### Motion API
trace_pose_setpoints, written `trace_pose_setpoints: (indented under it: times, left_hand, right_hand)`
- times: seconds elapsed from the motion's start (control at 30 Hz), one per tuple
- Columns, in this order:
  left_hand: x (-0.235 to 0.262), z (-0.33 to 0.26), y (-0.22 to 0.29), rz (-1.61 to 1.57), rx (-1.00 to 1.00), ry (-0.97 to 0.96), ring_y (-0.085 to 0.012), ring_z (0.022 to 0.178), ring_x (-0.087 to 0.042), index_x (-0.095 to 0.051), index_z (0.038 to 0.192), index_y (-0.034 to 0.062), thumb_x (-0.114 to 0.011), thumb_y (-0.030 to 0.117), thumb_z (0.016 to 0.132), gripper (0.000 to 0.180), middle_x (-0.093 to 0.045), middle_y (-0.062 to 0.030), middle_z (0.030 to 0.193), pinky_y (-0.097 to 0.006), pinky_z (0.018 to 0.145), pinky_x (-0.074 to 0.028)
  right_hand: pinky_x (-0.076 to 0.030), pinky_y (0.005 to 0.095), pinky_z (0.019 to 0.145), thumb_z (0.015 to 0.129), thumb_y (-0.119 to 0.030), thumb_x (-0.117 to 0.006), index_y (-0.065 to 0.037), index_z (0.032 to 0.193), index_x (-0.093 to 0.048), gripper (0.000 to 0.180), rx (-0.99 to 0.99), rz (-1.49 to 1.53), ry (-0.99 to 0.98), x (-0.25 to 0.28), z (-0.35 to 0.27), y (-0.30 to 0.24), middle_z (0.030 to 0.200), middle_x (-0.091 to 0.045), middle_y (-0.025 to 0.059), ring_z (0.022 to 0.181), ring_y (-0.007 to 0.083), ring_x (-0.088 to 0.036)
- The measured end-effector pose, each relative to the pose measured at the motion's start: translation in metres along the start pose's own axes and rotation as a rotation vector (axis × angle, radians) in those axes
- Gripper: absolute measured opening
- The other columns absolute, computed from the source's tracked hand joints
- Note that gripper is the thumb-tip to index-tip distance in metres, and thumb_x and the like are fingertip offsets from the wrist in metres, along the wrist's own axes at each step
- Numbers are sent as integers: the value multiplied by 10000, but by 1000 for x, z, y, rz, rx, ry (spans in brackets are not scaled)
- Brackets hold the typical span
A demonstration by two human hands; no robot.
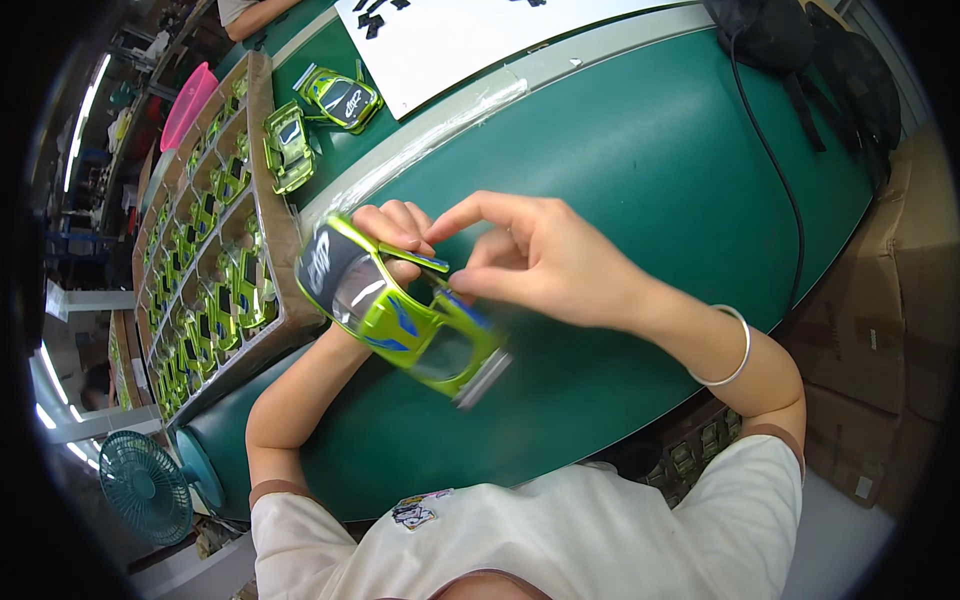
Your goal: The person assembles small green toy cars at a factory workstation. They pick up a car body, insert a black component into the interior, and place the finished unit into a cardboard tray. The process is repeated for multiple units throughout the clip.
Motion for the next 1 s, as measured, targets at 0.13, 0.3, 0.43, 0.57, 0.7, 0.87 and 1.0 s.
trace_pose_setpoints:
  times: [0.13,0.3,0.43,0.57,0.7,0.87,1.0]
  left_hand:
    - [0,-4,-10,-9,19,62,-121,728,-518,-565,844,71,-691,10,727,182,-528,-62,818,-245,632,-434]
    - [-1,-12,-19,-6,53,115,-100,731,-510,-570,854,77,-704,35,730,187,-521,-51,835,-228,604,-428]
    - [1,-11,-14,58,22,92,-118,780,-519,-581,871,61,-705,34,723,195,-528,-66,863,-247,652,-437]
    - [1,-9,-5,249,25,37,-164,884,-537,-564,962,13,-653,43,765,218,-534,-104,938,-277,747,-449]
    - [-4,-11,-7,67,47,41,-168,868,-554,-526,1071,-2,-623,70,791,305,-536,-116,994,-280,758,-465]
    - [-5,-10,-6,72,154,120,-166,851,-556,-527,1033,7,-623,46,786,268,-537,-119,949,-275,742,-473]
    - [-2,-12,-2,139,13,79,-166,854,-546,-540,1008,17,-630,32,773,252,-540,-121,950,-269,736,-466]
  right_hand:
    - [-494,260,620,746,-31,-646,-25,961,-582,225,517,-417,378,4,-16,-30,817,-629,86,709,170,-633]
    - [-484,252,592,694,38,-666,-32,889,-616,213,654,-502,453,1,-23,-42,854,-626,87,688,177,-620]
    - [-476,257,573,676,31,-683,-25,855,-635,193,679,-556,449,2,-25,-44,767,-638,89,654,184,-615]
    - [-471,256,561,662,28,-696,-27,824,-644,179,670,-570,518,11,-27,-49,718,-639,86,638,182,-615]
    - [-475,256,570,634,52,-706,-20,805,-634,199,705,-600,510,8,-28,-48,735,-644,90,641,195,-620]
    - [-470,268,558,645,22,-714,-34,783,-627,172,728,-617,570,10,-31,-48,713,-638,76,617,192,-613]
    - [-473,276,588,668,-27,-714,-34,794,-621,157,696,-592,538,8,-26,-43,724,-635,78,637,206,-611]
Point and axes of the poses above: each hand's wrist, its own z-axis towards the middle knuckle, its own x-axis out of the back of the hand, y = z × x, the point moved 9 cm from there along z, towards the middle knuckle
